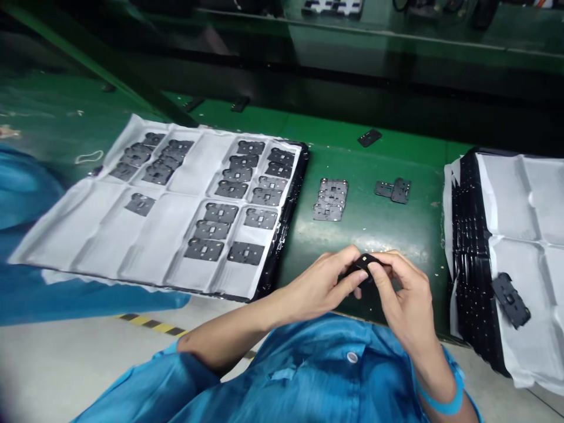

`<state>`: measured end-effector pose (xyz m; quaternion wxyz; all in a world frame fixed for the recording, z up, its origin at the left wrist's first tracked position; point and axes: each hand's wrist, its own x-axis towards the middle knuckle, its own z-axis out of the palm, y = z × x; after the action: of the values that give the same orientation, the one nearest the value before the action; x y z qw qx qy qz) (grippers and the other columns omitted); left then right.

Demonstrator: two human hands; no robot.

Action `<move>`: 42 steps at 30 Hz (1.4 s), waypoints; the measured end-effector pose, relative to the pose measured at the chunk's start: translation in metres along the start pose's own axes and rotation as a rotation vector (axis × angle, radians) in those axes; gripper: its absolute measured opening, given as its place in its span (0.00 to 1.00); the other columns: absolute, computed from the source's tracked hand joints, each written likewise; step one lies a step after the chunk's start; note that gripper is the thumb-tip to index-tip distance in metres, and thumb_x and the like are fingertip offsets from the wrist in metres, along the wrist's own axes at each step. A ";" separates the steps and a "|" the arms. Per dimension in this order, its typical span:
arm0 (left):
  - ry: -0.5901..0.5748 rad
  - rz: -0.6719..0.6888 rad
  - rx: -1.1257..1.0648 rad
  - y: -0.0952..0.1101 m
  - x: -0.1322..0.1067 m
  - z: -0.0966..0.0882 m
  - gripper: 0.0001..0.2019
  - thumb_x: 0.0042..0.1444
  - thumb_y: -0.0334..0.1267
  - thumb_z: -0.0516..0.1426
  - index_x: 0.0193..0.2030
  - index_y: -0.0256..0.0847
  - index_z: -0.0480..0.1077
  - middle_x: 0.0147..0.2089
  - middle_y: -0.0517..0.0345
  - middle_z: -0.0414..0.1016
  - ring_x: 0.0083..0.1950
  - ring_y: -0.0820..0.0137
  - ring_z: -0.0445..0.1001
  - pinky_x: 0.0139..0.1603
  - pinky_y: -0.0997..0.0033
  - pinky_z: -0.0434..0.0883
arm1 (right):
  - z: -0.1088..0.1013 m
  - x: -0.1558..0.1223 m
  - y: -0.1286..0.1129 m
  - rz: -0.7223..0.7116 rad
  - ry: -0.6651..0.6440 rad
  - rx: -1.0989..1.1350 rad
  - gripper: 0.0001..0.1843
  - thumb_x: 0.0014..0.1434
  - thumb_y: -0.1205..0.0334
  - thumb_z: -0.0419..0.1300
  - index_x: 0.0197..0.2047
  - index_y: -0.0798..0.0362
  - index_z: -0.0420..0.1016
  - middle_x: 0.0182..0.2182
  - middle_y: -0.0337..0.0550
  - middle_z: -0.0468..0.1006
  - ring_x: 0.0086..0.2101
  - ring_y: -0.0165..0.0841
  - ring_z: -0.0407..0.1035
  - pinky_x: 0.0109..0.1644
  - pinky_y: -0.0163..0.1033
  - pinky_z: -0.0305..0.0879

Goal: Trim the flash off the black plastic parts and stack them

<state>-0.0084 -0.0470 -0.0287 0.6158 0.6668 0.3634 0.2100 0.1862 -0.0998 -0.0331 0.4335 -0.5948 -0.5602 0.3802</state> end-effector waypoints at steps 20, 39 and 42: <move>0.100 0.183 0.357 -0.015 -0.005 0.010 0.12 0.79 0.39 0.47 0.40 0.43 0.63 0.34 0.60 0.70 0.33 0.69 0.67 0.36 0.68 0.61 | 0.022 0.002 0.013 -0.008 0.105 0.215 0.11 0.70 0.63 0.64 0.37 0.47 0.87 0.34 0.42 0.84 0.37 0.36 0.78 0.40 0.38 0.73; 0.038 0.103 0.318 -0.013 -0.008 0.003 0.12 0.77 0.39 0.49 0.37 0.44 0.61 0.31 0.65 0.67 0.30 0.71 0.66 0.34 0.71 0.60 | 0.021 -0.002 0.010 -0.047 0.018 0.155 0.13 0.71 0.66 0.61 0.40 0.49 0.88 0.35 0.42 0.86 0.36 0.34 0.79 0.40 0.37 0.74; 0.019 0.105 0.312 -0.016 -0.008 0.003 0.14 0.77 0.40 0.49 0.36 0.44 0.62 0.29 0.66 0.66 0.28 0.71 0.66 0.32 0.71 0.61 | 0.016 -0.010 -0.004 -0.079 0.026 0.042 0.15 0.70 0.71 0.57 0.46 0.49 0.87 0.38 0.43 0.86 0.38 0.34 0.80 0.42 0.37 0.75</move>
<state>-0.0156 -0.0554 -0.0435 0.4894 0.7705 0.3619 0.1892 0.1687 -0.1080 -0.0350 0.4679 -0.5679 -0.5695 0.3666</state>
